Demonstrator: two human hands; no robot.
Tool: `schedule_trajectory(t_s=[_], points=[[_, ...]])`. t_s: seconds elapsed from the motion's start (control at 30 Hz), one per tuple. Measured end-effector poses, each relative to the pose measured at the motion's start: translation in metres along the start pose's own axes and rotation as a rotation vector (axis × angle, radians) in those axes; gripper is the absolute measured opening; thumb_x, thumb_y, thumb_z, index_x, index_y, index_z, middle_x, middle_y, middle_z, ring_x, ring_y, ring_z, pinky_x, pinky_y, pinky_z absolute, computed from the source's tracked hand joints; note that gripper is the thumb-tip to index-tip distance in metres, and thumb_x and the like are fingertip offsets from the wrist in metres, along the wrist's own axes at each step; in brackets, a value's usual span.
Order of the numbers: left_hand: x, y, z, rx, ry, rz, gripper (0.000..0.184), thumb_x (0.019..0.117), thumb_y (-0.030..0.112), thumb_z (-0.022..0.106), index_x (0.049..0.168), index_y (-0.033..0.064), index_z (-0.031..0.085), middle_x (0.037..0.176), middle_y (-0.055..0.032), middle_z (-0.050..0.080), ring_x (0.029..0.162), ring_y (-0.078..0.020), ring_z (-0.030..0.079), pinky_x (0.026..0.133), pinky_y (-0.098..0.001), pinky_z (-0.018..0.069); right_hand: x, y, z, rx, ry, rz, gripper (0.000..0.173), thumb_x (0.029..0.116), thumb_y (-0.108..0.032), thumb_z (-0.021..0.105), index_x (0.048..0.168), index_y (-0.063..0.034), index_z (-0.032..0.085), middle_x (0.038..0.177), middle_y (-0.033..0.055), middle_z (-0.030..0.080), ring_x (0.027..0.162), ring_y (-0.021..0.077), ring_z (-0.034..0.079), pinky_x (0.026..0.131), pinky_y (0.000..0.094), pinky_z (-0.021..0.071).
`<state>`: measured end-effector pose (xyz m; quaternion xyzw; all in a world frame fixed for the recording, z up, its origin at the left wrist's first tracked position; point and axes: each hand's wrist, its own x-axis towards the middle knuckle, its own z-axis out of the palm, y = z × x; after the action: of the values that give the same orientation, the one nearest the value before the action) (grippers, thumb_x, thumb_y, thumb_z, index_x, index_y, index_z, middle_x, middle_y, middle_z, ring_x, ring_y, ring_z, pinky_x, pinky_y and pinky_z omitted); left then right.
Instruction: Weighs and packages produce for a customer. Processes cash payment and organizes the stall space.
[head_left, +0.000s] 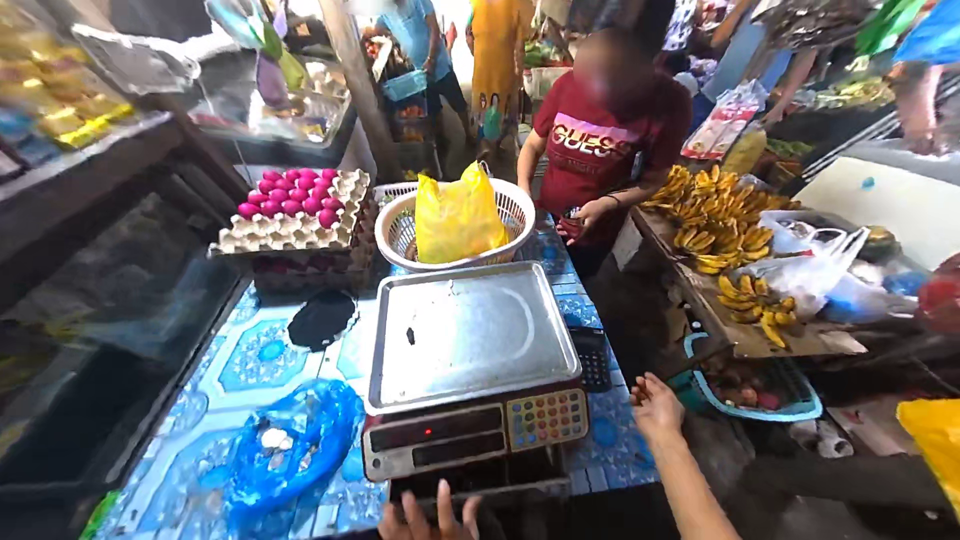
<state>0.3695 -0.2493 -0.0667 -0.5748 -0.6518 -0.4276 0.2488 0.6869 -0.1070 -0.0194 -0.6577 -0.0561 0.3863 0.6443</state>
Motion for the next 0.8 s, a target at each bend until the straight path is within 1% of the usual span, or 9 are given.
schedule_trajectory(t_s=[0.07, 0.17, 0.23, 0.3, 0.37, 0.47, 0.57, 0.7, 0.8], points=[[0.004, -0.004, 0.008, 0.003, 0.019, 0.028, 0.071, 0.0992, 0.061, 0.05, 0.157, 0.0235, 0.03, 0.172, -0.0054, 0.008, 0.159, -0.0286, 0.0, 0.127, -0.0518, 0.0071, 0.004, 0.004, -0.011, 0.071, 0.01, 0.072, 0.022, 0.1074, -0.01, 0.04, 0.126, -0.0043, 0.05, 0.088, 0.0011, 0.054, 0.061, 0.0074, 0.052, 0.055, 0.0228, 0.0477], [0.024, 0.001, 0.0, -0.106, -0.005, 0.023, 0.086, 0.0929, 0.068, 0.054, 0.16, 0.0257, 0.022, 0.172, 0.0011, 0.007, 0.159, -0.0252, 0.001, 0.127, -0.0503, 0.0062, 0.01, 0.0, -0.008, 0.147, 0.005, 0.069, 0.012, 0.1073, -0.015, 0.044, 0.115, -0.0108, 0.053, 0.082, -0.0027, 0.055, 0.059, 0.0055, 0.053, 0.054, 0.0211, 0.0501], [0.064, 0.015, -0.017, -0.171, -0.023, 0.015, 0.072, 0.0989, 0.06, 0.049, 0.157, 0.0242, 0.027, 0.17, 0.0045, 0.015, 0.158, -0.0192, 0.006, 0.128, -0.0437, 0.0082, 0.005, -0.009, 0.002, 0.083, -0.035, -0.03, 0.012, 0.107, -0.014, 0.044, 0.115, -0.0102, 0.053, 0.08, -0.0038, 0.056, 0.057, 0.0048, 0.054, 0.054, 0.0204, 0.0512], [0.115, 0.024, -0.017, -0.24, -0.069, 0.029, 0.041, 0.1039, 0.035, 0.052, 0.14, 0.0146, 0.053, 0.154, -0.0061, 0.046, 0.149, -0.0256, 0.035, 0.123, -0.0427, 0.0262, -0.003, -0.024, 0.018, -0.036, -0.139, -0.19, 0.019, 0.1075, -0.01, 0.041, 0.123, -0.004, 0.051, 0.082, -0.0035, 0.058, 0.059, 0.0043, 0.056, 0.056, 0.0207, 0.0517], [0.166, 0.022, 0.007, -0.295, -0.267, 0.03, 0.027, 0.095, 0.007, 0.06, 0.118, 0.0003, 0.072, 0.132, -0.0221, 0.066, 0.129, -0.0418, 0.058, 0.108, -0.0522, 0.0467, -0.009, -0.04, 0.042, -0.095, -0.277, -0.334, 0.022, 0.1063, -0.007, 0.041, 0.124, 0.001, 0.051, 0.084, -0.0039, 0.06, 0.061, 0.0034, 0.058, 0.058, 0.0205, 0.0538], [0.222, 0.009, 0.078, -0.234, -0.631, 0.031, 0.032, 0.0954, -0.001, 0.058, 0.125, -0.0018, 0.068, 0.136, -0.0269, 0.061, 0.127, -0.046, 0.058, 0.101, -0.0563, 0.0507, -0.019, -0.06, 0.079, -0.075, -0.407, -0.432, 0.021, 0.1051, -0.004, 0.041, 0.121, 0.0023, 0.052, 0.084, -0.0036, 0.062, 0.062, 0.0041, 0.06, 0.06, 0.0215, 0.0552], [0.249, 0.012, 0.141, -0.067, -0.78, 0.014, 0.033, 0.1012, 0.002, 0.05, 0.131, -0.0005, 0.064, 0.136, -0.0289, 0.058, 0.125, -0.048, 0.057, 0.097, -0.0558, 0.0523, -0.022, -0.073, 0.107, 0.01, -0.487, -0.482, 0.016, 0.1049, -0.002, 0.042, 0.114, -0.0016, 0.055, 0.08, -0.0035, 0.064, 0.059, 0.0057, 0.062, 0.058, 0.022, 0.0564], [0.24, 0.03, 0.147, -0.08, -0.675, -0.008, 0.019, 0.0965, -0.004, 0.053, 0.099, -0.0109, 0.07, 0.1, -0.027, 0.068, 0.101, -0.0435, 0.067, 0.079, -0.051, 0.0565, -0.035, -0.076, 0.113, -0.004, -0.539, -0.574, 0.016, 0.1023, 0.002, 0.043, 0.109, -0.0018, 0.057, 0.078, -0.0044, 0.066, 0.059, 0.0048, 0.063, 0.057, 0.0202, 0.0564], [0.229, 0.043, 0.101, -0.209, -0.532, -0.027, 0.011, 0.0913, -0.005, 0.061, 0.095, -0.0056, 0.071, 0.093, -0.0224, 0.068, 0.092, -0.0396, 0.068, 0.073, -0.0489, 0.0573, -0.047, -0.084, 0.108, -0.014, -0.607, -0.658, 0.017, 0.1014, 0.003, 0.043, 0.106, -0.0038, 0.058, 0.079, -0.0061, 0.068, 0.061, 0.0042, 0.065, 0.059, 0.0197, 0.0574]])
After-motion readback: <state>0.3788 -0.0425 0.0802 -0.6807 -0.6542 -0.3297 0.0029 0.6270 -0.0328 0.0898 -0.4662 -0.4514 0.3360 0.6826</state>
